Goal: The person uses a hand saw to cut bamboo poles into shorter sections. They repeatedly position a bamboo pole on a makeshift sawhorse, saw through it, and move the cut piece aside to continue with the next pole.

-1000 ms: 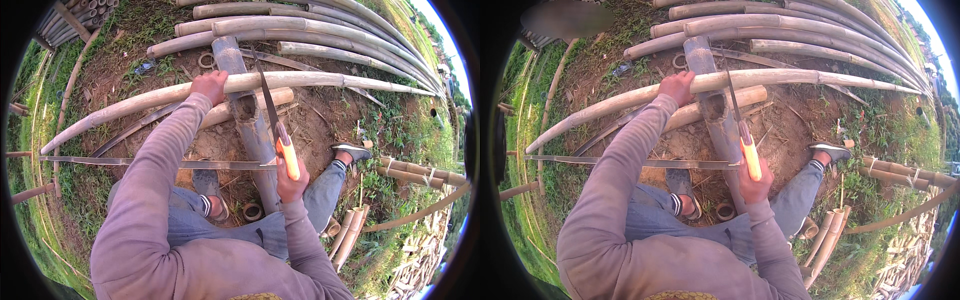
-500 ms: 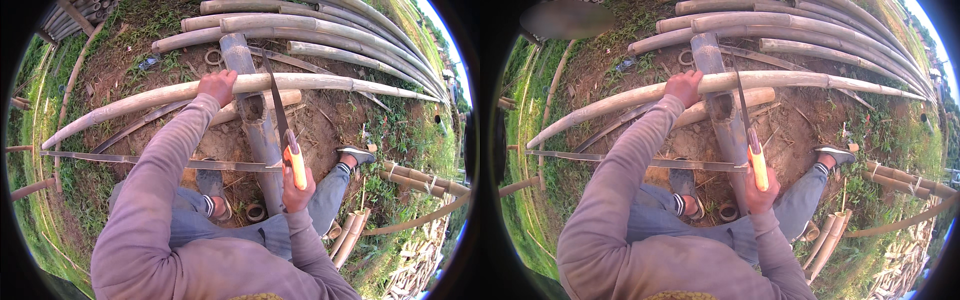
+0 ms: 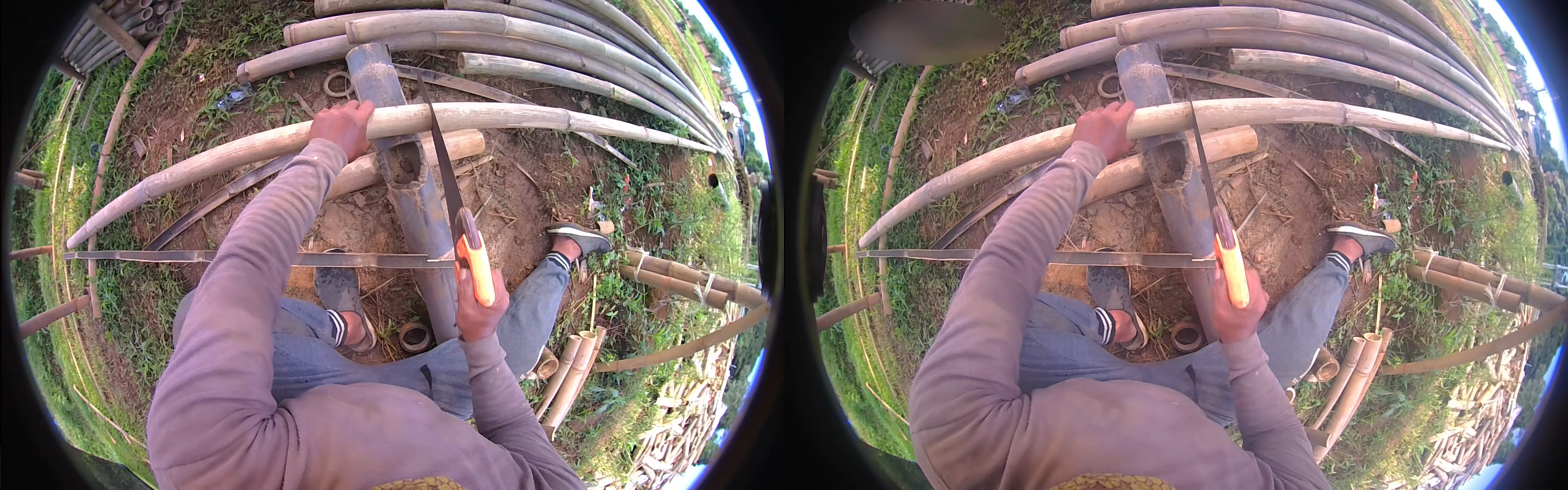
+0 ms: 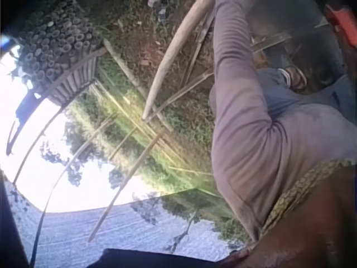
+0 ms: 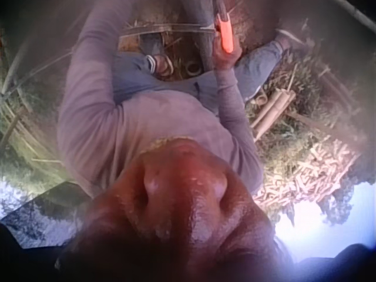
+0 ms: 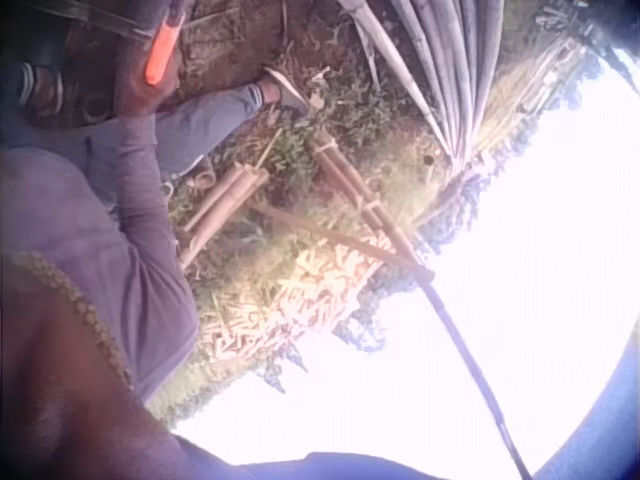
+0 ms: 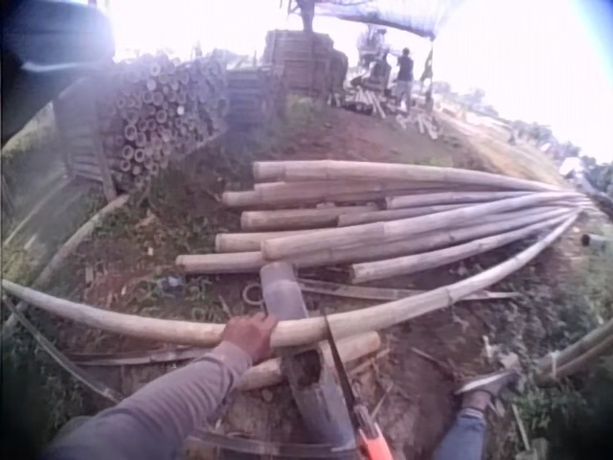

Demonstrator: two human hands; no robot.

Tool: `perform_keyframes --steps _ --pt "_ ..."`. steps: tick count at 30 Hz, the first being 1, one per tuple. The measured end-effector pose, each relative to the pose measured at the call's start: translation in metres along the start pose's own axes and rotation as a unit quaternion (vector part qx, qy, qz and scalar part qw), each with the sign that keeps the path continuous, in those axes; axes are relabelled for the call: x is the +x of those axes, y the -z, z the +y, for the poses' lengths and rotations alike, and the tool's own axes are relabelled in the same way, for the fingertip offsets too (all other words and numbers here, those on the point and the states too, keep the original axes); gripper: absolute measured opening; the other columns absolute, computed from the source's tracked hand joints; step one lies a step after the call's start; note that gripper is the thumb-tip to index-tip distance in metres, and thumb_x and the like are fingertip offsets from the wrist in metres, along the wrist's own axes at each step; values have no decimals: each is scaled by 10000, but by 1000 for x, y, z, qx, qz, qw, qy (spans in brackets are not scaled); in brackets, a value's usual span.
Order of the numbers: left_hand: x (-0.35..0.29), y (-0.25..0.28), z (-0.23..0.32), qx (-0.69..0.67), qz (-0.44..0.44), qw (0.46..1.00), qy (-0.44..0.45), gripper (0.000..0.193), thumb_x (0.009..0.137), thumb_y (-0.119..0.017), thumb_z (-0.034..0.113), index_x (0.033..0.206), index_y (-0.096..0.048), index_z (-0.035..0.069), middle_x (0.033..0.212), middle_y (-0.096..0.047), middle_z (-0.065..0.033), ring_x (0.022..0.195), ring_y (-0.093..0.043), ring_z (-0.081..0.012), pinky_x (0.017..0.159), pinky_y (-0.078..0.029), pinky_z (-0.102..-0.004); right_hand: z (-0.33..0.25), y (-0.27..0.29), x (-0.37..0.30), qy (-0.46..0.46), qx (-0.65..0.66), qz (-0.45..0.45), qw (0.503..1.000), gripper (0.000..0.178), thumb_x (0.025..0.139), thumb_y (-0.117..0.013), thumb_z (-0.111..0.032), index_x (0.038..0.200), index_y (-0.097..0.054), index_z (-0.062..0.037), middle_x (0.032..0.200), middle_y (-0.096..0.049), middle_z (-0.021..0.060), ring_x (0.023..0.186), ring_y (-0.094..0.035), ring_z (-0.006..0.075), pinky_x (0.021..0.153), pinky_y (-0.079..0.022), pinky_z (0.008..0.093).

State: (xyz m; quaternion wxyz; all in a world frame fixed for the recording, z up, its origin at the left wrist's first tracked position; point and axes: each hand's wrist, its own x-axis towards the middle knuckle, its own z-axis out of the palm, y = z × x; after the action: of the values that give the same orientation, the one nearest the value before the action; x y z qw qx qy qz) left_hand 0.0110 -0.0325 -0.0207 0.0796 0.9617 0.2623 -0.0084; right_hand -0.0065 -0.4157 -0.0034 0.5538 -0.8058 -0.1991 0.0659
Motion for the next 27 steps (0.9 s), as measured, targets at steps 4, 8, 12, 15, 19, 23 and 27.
perform_keyframes --steps 4,8,12,15,19,23,27 --pt "3 -5 5 7 8 1000 -10 497 828 -850 314 1242 -621 160 1214 -721 -86 1135 -734 -340 962 -597 -477 -27 -84 137 77 30 10 997 145 996 -770 -106 939 -667 -22 725 -572 -32 654 -478 48 584 -436 268" --pt "2 1 -4 10 -5 1000 7 522 820 -856 308 1253 -611 150 1241 -716 -84 1139 -731 -347 962 -597 -488 -4 -46 64 7 24 -18 1000 153 941 -804 -111 1006 -711 -9 797 -722 108 680 -669 153 664 -547 342" --pt "-2 -1 -6 1 -7 1000 4 431 864 -815 292 1229 -633 154 1206 -728 -96 1142 -734 -336 960 -598 -484 5 37 -57 -1 -19 -29 999 196 928 -805 -69 1078 -729 31 880 -774 109 730 -736 178 712 -569 316" --pt "-1 -2 -4 6 -5 1000 -4 450 854 -826 292 1230 -624 147 1210 -727 -100 1136 -735 -338 961 -594 -477 6 12 -28 44 -23 13 999 170 926 -805 -67 1044 -725 26 844 -757 112 725 -730 167 707 -566 318" --pt "7 -3 9 17 4 1000 -13 481 846 -838 324 1241 -620 155 1211 -726 -96 1141 -735 -338 964 -592 -475 -20 -76 125 57 39 14 998 154 968 -769 -126 939 -674 -8 728 -664 94 652 -606 126 632 -514 333" --pt "1 -6 2 15 9 1000 -10 466 845 -829 310 1234 -625 155 1210 -726 -98 1147 -734 -342 969 -593 -472 -7 -58 84 -9 38 -13 999 119 966 -768 -101 996 -710 -2 751 -687 76 672 -616 108 648 -523 319" --pt "-3 -15 -8 16 46 999 -11 434 834 -838 272 1193 -627 148 1149 -726 -89 1101 -739 -329 945 -597 -467 7 23 -43 -2 0 -21 1000 160 925 -798 -42 1057 -729 16 874 -765 110 750 -736 159 724 -573 315"
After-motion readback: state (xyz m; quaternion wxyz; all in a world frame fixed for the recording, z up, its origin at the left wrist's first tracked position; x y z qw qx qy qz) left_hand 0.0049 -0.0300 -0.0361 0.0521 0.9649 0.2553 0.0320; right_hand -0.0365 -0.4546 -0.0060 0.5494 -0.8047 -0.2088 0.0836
